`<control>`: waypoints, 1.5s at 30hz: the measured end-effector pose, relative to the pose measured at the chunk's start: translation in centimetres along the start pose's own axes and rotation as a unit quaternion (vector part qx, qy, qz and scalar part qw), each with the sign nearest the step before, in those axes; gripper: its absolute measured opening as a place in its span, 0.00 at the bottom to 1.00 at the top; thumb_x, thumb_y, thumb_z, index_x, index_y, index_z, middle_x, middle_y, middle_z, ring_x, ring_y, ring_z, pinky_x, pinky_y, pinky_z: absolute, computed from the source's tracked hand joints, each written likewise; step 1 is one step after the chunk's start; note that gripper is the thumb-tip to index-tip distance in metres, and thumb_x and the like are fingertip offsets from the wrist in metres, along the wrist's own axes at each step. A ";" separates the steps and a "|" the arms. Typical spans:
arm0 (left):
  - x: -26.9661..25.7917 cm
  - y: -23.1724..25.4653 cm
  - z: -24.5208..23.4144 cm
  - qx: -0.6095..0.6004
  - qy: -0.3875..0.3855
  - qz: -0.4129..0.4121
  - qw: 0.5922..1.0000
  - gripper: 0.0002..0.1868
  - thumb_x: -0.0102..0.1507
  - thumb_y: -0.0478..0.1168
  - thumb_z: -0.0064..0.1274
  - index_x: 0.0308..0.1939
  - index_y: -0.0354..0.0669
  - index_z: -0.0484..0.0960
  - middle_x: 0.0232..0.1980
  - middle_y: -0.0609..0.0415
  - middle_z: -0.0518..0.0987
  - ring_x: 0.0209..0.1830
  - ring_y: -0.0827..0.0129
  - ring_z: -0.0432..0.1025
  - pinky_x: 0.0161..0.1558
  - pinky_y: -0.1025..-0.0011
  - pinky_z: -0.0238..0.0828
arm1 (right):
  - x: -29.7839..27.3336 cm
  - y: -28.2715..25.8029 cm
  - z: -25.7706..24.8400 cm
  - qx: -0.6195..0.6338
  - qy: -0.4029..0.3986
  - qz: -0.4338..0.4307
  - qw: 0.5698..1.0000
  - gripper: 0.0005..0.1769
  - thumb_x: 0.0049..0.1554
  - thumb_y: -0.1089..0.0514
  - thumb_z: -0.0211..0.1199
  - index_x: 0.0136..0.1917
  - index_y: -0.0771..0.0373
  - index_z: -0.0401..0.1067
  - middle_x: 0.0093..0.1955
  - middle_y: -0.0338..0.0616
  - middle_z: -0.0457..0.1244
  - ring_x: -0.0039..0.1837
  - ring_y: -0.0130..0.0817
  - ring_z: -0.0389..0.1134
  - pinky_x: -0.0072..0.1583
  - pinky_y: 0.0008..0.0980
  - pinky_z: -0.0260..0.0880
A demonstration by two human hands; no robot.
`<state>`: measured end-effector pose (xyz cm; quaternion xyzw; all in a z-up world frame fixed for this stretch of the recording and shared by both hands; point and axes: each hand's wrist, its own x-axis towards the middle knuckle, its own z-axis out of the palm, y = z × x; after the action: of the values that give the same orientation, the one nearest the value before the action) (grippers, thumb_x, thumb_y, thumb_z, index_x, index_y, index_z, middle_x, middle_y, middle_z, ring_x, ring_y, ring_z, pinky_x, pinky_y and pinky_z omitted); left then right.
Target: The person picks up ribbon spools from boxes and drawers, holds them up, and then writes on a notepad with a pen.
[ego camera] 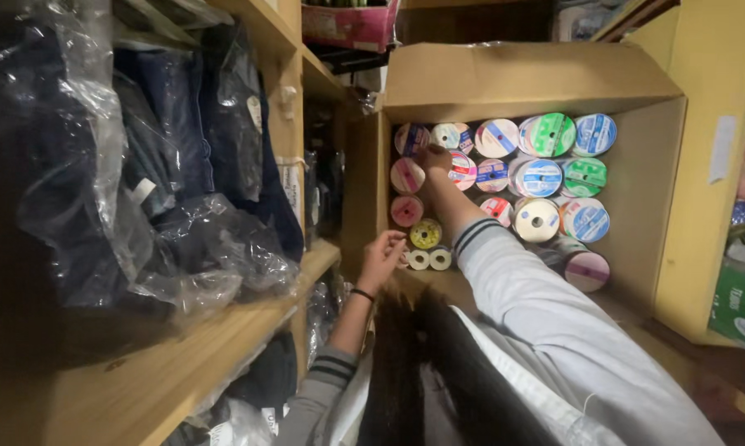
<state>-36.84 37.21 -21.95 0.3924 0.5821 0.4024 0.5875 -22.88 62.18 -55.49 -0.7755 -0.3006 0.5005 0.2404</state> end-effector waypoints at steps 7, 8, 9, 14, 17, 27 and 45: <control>0.3 -0.6 0.1 0.014 -0.007 -0.004 1.000 0.10 0.69 0.36 0.53 0.53 0.38 0.78 0.36 0.43 0.83 0.24 0.69 0.78 0.24 0.73 0.80 | -3.9 -1.5 -1.8 0.324 0.066 -0.011 0.944 0.30 0.56 0.64 0.72 0.69 0.72 0.67 0.62 0.70 0.64 0.57 0.56 0.71 0.49 0.45 0.82; 0.2 -0.2 0.1 0.022 0.000 -0.002 1.000 0.10 0.68 0.36 0.53 0.52 0.37 0.79 0.35 0.43 0.83 0.23 0.69 0.78 0.23 0.74 0.80 | -3.9 -1.5 -1.7 0.317 0.024 0.001 0.948 0.31 0.55 0.65 0.71 0.70 0.70 0.67 0.64 0.68 0.64 0.59 0.56 0.72 0.54 0.51 0.80; 0.2 0.2 0.0 0.030 0.006 0.000 1.000 0.09 0.68 0.35 0.54 0.51 0.37 0.79 0.35 0.43 0.83 0.23 0.70 0.78 0.21 0.74 0.79 | -4.0 -1.5 -1.6 0.309 -0.018 0.013 0.951 0.32 0.55 0.66 0.71 0.71 0.68 0.66 0.67 0.65 0.64 0.62 0.56 0.72 0.59 0.56 0.78; 0.1 -0.3 -0.2 0.020 0.000 -0.010 1.000 0.09 0.68 0.34 0.52 0.52 0.35 0.78 0.34 0.42 0.83 0.22 0.68 0.78 0.22 0.73 0.80 | 0.1 0.0 0.1 0.172 -0.059 -0.035 0.983 0.31 0.51 0.62 0.74 0.67 0.65 0.71 0.64 0.60 0.65 0.65 0.57 0.70 0.62 0.56 0.75; -0.1 0.1 -0.3 0.012 -0.007 -0.011 1.000 0.09 0.69 0.34 0.52 0.52 0.34 0.78 0.35 0.42 0.82 0.23 0.67 0.78 0.22 0.72 0.81 | 0.5 2.0 0.3 -0.008 -0.086 -0.183 0.979 0.23 0.46 0.64 0.76 0.56 0.65 0.77 0.54 0.53 0.68 0.59 0.49 0.72 0.60 0.45 0.76; -0.1 1.0 -0.1 0.013 -0.013 -0.001 1.000 0.09 0.69 0.34 0.50 0.52 0.34 0.78 0.34 0.41 0.82 0.22 0.65 0.78 0.22 0.70 0.81 | 2.8 1.8 -2.0 -0.380 -0.078 -0.478 0.788 0.20 0.47 0.45 0.74 0.47 0.60 0.81 0.46 0.44 0.71 0.53 0.47 0.74 0.52 0.42 0.77; -0.2 3.0 0.0 0.025 -0.016 0.021 0.999 0.09 0.69 0.34 0.51 0.52 0.34 0.79 0.36 0.38 0.82 0.21 0.61 0.79 0.21 0.70 0.79 | 1.5 2.4 -5.0 -0.341 -0.072 -0.443 0.826 0.22 0.55 0.41 0.68 0.52 0.58 0.74 0.43 0.49 0.70 0.48 0.50 0.74 0.48 0.49 0.76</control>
<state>-36.91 38.12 -19.11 0.4252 0.5743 0.3935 0.5784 -17.22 61.19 -56.15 -0.5531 -0.7799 0.2605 0.1342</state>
